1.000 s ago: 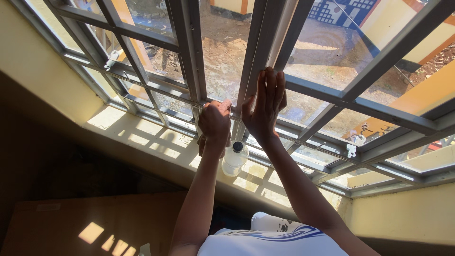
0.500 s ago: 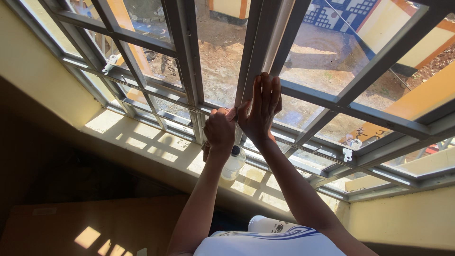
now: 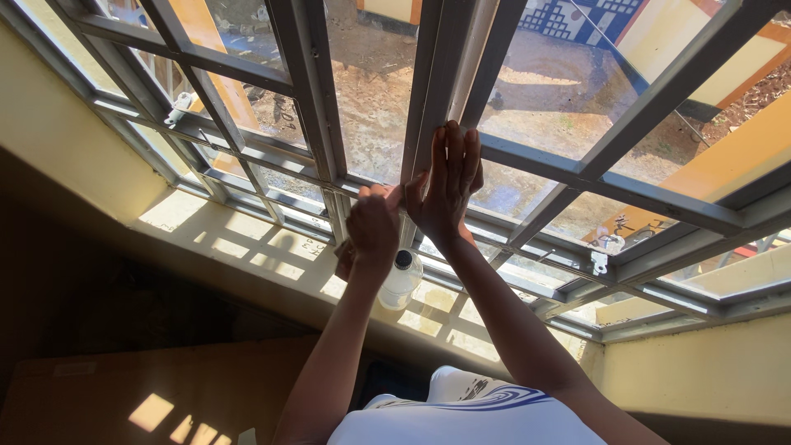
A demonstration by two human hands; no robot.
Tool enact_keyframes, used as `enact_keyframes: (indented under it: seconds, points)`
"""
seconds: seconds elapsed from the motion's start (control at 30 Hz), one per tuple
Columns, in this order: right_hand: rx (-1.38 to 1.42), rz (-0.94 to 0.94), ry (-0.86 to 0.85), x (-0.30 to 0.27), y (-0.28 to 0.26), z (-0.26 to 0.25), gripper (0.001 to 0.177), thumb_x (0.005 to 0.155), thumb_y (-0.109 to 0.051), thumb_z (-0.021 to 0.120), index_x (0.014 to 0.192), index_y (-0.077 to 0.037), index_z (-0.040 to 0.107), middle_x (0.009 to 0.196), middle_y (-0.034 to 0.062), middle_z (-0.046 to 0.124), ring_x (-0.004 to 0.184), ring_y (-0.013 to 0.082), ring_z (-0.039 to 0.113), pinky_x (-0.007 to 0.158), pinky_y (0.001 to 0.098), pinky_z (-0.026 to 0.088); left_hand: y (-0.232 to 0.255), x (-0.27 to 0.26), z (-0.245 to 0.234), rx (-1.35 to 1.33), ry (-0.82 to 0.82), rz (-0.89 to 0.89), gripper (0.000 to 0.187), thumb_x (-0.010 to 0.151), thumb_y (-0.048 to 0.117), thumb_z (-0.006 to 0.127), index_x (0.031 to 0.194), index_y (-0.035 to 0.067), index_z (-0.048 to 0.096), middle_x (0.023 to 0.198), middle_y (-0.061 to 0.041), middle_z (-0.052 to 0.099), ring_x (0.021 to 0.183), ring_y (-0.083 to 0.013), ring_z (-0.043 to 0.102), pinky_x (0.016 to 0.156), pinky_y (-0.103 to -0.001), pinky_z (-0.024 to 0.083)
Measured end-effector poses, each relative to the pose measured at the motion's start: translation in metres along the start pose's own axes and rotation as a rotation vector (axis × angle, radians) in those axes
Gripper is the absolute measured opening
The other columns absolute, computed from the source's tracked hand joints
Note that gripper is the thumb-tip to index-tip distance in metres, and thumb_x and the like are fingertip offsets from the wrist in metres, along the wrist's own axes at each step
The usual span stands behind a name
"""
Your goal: The person wipes the interior surface of a multi-pane window using a cloth. They systematically clean the glass panes and the metal frame, moving from the upper sections to the lower sections.
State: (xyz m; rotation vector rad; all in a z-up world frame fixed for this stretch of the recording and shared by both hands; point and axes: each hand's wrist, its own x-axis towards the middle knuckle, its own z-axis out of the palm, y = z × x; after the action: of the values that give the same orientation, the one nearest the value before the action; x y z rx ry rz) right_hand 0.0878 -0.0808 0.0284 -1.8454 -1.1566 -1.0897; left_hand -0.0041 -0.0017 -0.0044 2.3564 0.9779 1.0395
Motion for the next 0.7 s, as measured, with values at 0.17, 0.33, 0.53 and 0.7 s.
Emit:
enact_keyframes:
  seconds: [0.17, 0.33, 0.53, 0.7]
  points:
    - [0.008, -0.007, 0.007, 0.0, 0.0, 0.001, 0.069, 0.094, -0.009, 0.056, 0.159, 0.003, 0.035, 0.168, 0.0184, 0.029, 0.161, 0.0397, 0.015, 0.131, 0.0515, 0.014, 0.003, 0.006, -0.009, 0.051, -0.084, -0.094, 0.03, 0.098, 0.031, 0.069, 0.087, 0.004, 0.068, 0.088, -0.018, 0.068, 0.079, -0.0369, 0.072, 0.067, -0.046, 0.058]
    - [-0.027, 0.001, -0.018, -0.002, 0.003, 0.0, 0.07, 0.093, -0.009, 0.056, 0.16, 0.001, 0.037, 0.169, 0.0165, 0.03, 0.161, 0.037, 0.015, 0.132, 0.0487, 0.016, -0.019, 0.024, -0.026, 0.016, 0.027, -0.014, 0.006, 0.09, 0.017, 0.072, 0.092, 0.012, 0.075, 0.087, -0.017, 0.069, 0.078, -0.0387, 0.07, 0.066, -0.048, 0.056]
    - [-0.032, -0.006, -0.015, -0.001, 0.002, -0.001, 0.07, 0.092, -0.009, 0.056, 0.159, 0.002, 0.037, 0.168, 0.0176, 0.03, 0.161, 0.0368, 0.015, 0.131, 0.0491, 0.015, -0.021, 0.024, -0.012, 0.055, 0.013, -0.064, 0.021, 0.083, 0.015, 0.077, 0.092, -0.001, 0.067, 0.092, -0.021, 0.068, 0.082, -0.039, 0.072, 0.07, -0.046, 0.058]
    - [-0.015, -0.023, 0.009, 0.001, 0.001, 0.0, 0.069, 0.093, -0.008, 0.056, 0.158, 0.003, 0.037, 0.167, 0.0186, 0.032, 0.161, 0.0386, 0.016, 0.131, 0.0502, 0.015, -0.01, 0.029, -0.029, -0.115, -0.175, -0.106, 0.024, 0.092, 0.026, 0.078, 0.088, 0.003, 0.074, 0.087, -0.021, 0.071, 0.08, -0.0375, 0.072, 0.074, -0.045, 0.056]
